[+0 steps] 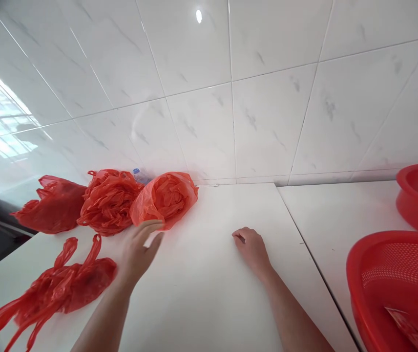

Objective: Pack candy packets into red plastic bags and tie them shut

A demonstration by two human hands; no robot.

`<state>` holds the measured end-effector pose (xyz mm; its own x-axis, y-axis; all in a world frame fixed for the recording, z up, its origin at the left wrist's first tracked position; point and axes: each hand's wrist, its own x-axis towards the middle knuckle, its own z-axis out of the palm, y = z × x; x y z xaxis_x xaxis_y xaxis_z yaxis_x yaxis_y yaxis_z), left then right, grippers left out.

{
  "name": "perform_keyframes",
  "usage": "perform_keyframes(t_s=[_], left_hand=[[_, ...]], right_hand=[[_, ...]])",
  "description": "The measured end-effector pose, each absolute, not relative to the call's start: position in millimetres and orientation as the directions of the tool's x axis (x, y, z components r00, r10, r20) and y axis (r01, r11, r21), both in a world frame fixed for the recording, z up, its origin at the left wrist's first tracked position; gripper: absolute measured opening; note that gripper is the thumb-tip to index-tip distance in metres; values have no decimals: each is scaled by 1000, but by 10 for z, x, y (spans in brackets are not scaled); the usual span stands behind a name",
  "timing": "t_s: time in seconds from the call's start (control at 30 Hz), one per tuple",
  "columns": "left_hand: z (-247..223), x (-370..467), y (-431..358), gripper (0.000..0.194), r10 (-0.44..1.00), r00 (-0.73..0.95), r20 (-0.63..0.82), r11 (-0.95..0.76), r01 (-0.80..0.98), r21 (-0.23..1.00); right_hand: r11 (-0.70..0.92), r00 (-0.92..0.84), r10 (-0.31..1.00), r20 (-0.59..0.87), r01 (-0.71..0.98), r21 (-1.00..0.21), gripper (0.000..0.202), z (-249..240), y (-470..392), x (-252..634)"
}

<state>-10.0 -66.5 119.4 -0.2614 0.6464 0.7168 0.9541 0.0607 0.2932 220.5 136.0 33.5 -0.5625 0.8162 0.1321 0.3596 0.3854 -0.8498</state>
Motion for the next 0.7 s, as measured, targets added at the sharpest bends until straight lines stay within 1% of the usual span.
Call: perform_keyframes(t_s=[0.03,0.07,0.1,0.17,0.23,0.3,0.33,0.4,0.47,0.53,0.6,0.63,0.7], left_hand=[[1230,-41,-486,18,718,-219,660,-19,942,334],[1263,2,-319,18,779,-206,593,-40,926,375],[1294,24,-166,19,826,-208,523,-20,918,396],[1340,-10,77,19,880,-269,392,122,925,361],[1361,-146,224,13,873,-368,319,282,916,285],[1356,-344,278,5,838,-459,296,401,885,238],[1344,-447,278,5,820,-494,288,444,867,225],[1309,-626,242,7,784,-562,264,532,827,180],[1274,-742,191,14,751,-613,244,601,788,133],[1261,-792,148,20,730,-643,231,639,762,105],[1292,-793,125,17,719,-650,245,648,755,101],[1325,-782,120,15,712,-649,270,647,755,108],[1417,-748,120,21,678,-646,351,646,752,135]], right_hand=[[377,-561,818,125,360,-853,20,325,1366,2208],[369,-560,820,117,362,-856,20,312,1374,2211],[362,-560,821,110,362,-859,20,298,1384,2213],[351,-563,820,99,359,-865,20,274,1404,2218],[341,-568,818,88,356,-870,20,264,1418,2223],[336,-571,817,82,357,-872,21,270,1425,2224],[336,-570,817,81,358,-871,21,277,1425,2223],[339,-568,819,82,363,-868,22,292,1423,2215],[339,-560,824,81,373,-864,23,303,1417,2203],[342,-556,827,85,378,-860,23,308,1411,2194],[348,-559,824,94,368,-862,23,306,1410,2195],[354,-562,821,101,361,-863,23,303,1412,2200],[364,-565,817,113,355,-861,24,292,1422,2214]])
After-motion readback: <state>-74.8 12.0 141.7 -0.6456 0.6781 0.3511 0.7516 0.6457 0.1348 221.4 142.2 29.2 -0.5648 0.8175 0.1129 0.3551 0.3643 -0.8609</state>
